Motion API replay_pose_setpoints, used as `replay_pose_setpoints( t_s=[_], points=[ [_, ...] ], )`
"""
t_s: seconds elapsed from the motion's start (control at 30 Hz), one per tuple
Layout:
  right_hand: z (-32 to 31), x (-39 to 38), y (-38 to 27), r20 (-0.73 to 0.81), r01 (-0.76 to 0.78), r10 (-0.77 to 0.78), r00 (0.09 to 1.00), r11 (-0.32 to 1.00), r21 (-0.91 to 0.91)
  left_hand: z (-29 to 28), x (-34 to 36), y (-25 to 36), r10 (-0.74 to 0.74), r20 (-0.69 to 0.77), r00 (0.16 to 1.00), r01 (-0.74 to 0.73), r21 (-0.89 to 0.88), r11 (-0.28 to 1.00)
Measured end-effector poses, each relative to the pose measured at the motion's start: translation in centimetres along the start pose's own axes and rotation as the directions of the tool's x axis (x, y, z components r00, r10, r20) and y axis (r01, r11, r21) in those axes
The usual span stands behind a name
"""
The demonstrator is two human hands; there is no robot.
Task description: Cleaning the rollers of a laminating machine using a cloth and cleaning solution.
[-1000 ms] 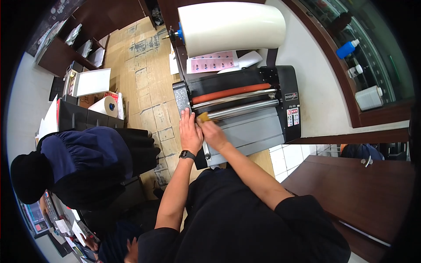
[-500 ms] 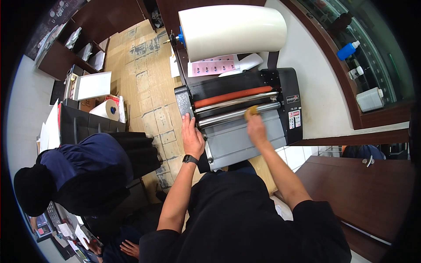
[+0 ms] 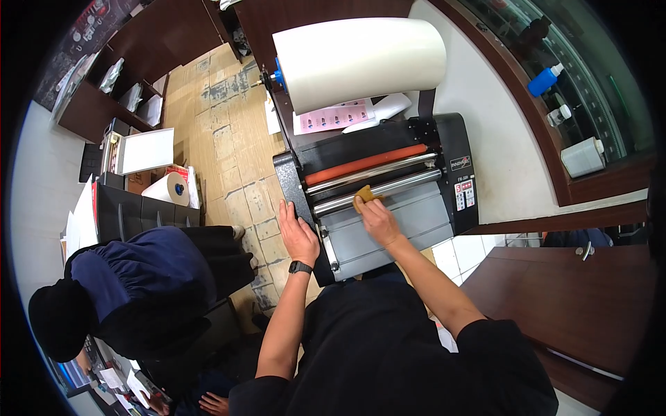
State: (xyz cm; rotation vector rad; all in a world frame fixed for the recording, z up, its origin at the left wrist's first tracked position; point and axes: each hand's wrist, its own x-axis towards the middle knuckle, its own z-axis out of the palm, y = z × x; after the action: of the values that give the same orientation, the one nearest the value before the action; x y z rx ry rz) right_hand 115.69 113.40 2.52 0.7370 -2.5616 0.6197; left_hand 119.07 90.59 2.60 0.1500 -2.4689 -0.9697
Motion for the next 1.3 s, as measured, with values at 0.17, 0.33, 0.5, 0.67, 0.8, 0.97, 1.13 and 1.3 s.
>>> replay_pose_setpoints(
  t_s=[0.17,0.33,0.5,0.67,0.8,0.97,1.13,1.3],
  points=[
    [4.3,2.0,-5.4,0.001,0.150,-0.152,0.988,0.975,0.164,-0.2,0.1,0.3,0.011,0.015,1.000,-0.011,0.026,1.000],
    [1.9,1.7,-2.9,0.059,0.101,-0.113,0.992,0.978,0.183,-0.2,0.1,0.4,0.000,0.000,1.000,0.000,0.032,0.999],
    [2.9,2.7,-3.8,-0.068,0.176,-0.165,0.984,0.964,0.200,-0.1,0.1,0.3,0.002,0.005,1.000,-0.002,0.010,1.000],
    [3.6,2.0,-3.9,-0.115,0.180,-0.161,0.980,0.967,0.180,-0.3,-0.2,0.2,-0.006,0.001,1.000,0.006,0.068,0.998],
    [-1.7,-0.5,2.4,-0.038,-0.022,0.023,0.999,1.000,0.017,0.0,0.0,0.2,-0.001,-0.009,1.000,0.001,0.041,0.999],
    [-1.5,0.6,1.2,-0.072,0.014,-0.019,0.997,0.997,-0.069,0.1,0.1,0.6,0.010,0.012,1.000,-0.010,0.024,1.000],
    [3.7,2.7,-4.9,-0.056,0.208,-0.203,0.978,0.972,0.106,-0.3,0.1,0.7,0.021,0.017,1.000,-0.022,0.050,0.999],
    [-0.7,0.2,1.4,-0.037,0.129,-0.131,0.991,0.990,-0.057,-0.3,0.0,0.9,0.001,0.008,1.000,-0.001,0.057,0.998]
  ],
)
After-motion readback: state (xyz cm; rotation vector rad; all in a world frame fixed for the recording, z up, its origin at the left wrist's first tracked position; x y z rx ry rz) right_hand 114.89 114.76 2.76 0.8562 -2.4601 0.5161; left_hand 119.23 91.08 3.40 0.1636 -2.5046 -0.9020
